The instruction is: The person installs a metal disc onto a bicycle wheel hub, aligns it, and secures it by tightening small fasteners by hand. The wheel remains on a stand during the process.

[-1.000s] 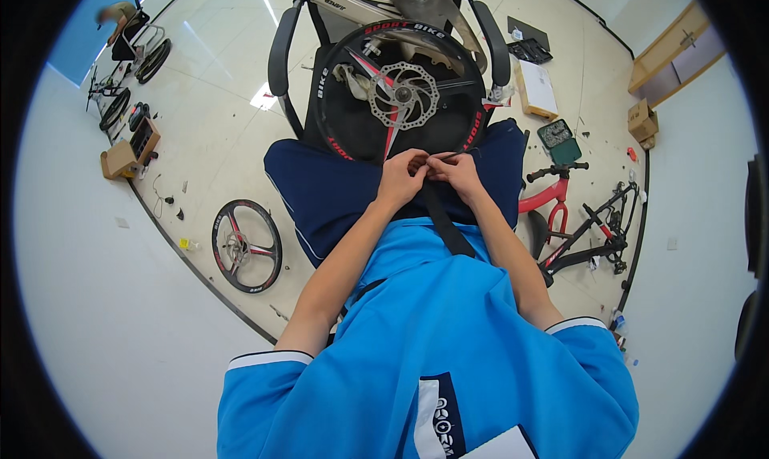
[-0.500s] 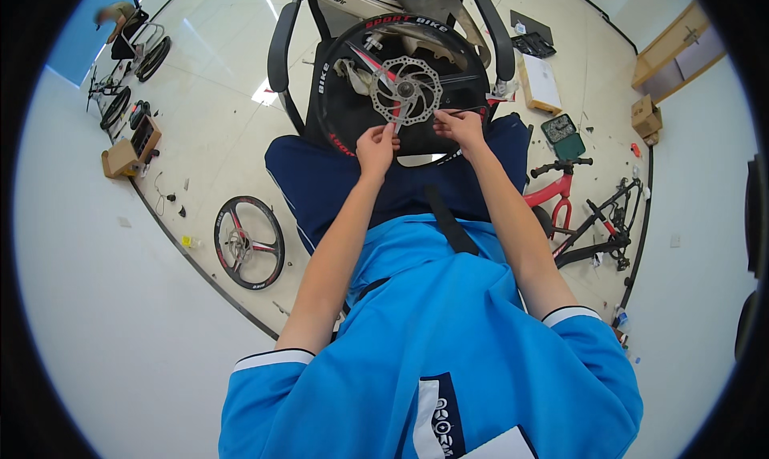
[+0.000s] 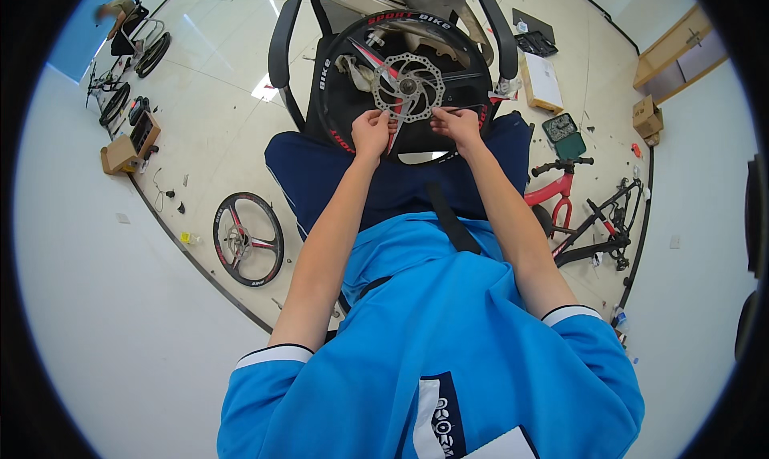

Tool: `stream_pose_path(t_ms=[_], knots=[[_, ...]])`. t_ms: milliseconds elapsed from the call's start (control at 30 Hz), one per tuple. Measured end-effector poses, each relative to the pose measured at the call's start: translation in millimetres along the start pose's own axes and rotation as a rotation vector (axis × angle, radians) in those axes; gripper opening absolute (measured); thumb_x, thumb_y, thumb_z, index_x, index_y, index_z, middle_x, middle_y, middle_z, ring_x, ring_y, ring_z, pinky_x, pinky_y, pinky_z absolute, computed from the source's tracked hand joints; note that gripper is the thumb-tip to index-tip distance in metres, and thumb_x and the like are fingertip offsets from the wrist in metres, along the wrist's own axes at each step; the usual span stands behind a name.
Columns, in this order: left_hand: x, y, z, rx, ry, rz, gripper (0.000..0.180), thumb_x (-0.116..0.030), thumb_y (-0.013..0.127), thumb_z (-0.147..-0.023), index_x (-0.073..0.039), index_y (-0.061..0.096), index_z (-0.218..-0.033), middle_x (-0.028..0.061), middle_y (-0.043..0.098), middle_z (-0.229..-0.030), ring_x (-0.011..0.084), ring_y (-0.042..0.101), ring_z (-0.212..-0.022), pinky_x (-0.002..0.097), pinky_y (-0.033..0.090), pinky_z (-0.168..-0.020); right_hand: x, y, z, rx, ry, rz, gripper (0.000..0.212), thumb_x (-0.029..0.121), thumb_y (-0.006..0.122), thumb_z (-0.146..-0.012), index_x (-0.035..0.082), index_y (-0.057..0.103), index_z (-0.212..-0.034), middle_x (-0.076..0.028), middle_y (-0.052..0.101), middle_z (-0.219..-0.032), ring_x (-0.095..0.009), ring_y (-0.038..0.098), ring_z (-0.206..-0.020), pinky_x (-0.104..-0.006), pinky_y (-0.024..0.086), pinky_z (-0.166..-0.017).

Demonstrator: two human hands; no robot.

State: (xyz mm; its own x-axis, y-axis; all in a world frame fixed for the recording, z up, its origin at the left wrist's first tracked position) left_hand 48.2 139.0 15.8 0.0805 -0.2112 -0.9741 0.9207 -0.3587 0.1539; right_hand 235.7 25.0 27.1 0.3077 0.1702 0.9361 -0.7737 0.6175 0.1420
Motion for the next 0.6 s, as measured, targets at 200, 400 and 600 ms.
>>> stream_pose_path(t_ms=[200,400,600], knots=[[-3.8,-0.5,1.3,-0.002,-0.003,-0.016,0.023,-0.011,0.061,-0.096,0.009,0.062,-0.108,0.0139,0.071,-0.087,0.0175,0.069,-0.072,0.0278,0.056,-0.065,2.7,2.2,2.4,-0.022,-0.018,-0.007,0.017,0.011,0.072,-0.089,-0.005,0.07,-0.096,-0.009,0.07,-0.084,-0.017,0.069,-0.071,-0.0282,0.058,-0.063],[-4.6,-0.3,2.5,0.0,-0.009,-0.035,0.024,-0.011,0.06,-0.097,0.01,0.061,-0.109,0.015,0.07,-0.09,0.0188,0.069,-0.075,0.0283,0.056,-0.066,3.7,1.9,2.2,-0.018,-0.019,-0.001,0.017,0.011,0.073,-0.088,-0.005,0.07,-0.096,-0.009,0.07,-0.084,-0.017,0.069,-0.072,-0.0283,0.058,-0.063],[2.3,-1.9,0.7,0.013,-0.018,0.003,0.025,-0.014,0.061,-0.097,0.009,0.062,-0.107,0.0143,0.071,-0.089,0.0182,0.069,-0.074,0.0287,0.056,-0.066,-0.1,-4.1,4.2,-0.02,-0.021,-0.011,0.019,0.013,0.073,-0.089,-0.004,0.07,-0.096,-0.009,0.07,-0.085,-0.017,0.069,-0.072,-0.0287,0.058,-0.065]])
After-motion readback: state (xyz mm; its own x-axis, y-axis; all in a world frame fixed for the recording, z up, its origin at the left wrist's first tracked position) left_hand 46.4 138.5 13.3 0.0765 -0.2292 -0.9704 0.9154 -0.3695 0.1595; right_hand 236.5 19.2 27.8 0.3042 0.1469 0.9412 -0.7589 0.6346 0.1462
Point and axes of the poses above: each hand's wrist, its own z-axis away from the middle knuckle, its own y-axis out of the palm, x = y × z, the point moved 7 cm from there along -z, towards the middle knuckle
